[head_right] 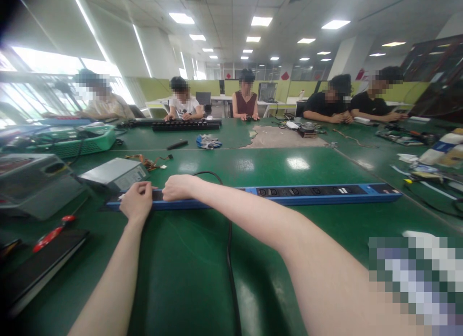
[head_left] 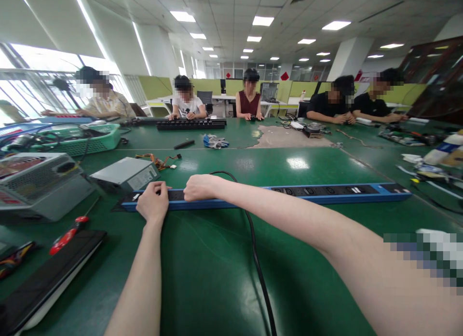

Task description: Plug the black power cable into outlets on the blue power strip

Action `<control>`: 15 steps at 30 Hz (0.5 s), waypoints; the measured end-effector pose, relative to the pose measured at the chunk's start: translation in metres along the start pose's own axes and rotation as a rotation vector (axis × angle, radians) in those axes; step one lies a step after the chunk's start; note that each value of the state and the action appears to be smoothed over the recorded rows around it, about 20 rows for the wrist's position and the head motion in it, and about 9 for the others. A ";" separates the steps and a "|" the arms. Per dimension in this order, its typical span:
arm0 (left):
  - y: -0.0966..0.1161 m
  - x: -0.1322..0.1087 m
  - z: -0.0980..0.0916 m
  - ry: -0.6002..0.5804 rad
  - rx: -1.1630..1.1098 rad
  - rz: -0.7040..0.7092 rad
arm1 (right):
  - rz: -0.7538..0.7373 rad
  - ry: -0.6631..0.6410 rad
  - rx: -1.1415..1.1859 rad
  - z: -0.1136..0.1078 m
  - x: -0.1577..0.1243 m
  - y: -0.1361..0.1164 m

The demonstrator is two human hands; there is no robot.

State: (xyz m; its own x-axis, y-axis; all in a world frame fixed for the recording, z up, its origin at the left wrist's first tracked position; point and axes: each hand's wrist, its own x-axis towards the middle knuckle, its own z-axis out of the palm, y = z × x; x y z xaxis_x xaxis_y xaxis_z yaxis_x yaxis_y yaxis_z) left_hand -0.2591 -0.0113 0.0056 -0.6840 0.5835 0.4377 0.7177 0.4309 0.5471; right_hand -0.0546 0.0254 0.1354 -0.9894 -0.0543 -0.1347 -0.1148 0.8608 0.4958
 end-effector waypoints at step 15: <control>0.003 0.000 -0.003 -0.023 -0.017 -0.020 | 0.400 0.116 0.049 -0.049 -0.037 0.064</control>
State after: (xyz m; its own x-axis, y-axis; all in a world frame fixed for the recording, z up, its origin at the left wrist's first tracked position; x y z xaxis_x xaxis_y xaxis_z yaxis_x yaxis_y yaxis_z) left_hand -0.2573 -0.0124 0.0095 -0.6946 0.5908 0.4104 0.7017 0.4308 0.5675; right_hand -0.0292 0.0578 0.2138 -0.9588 0.2355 0.1589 0.2826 0.8486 0.4473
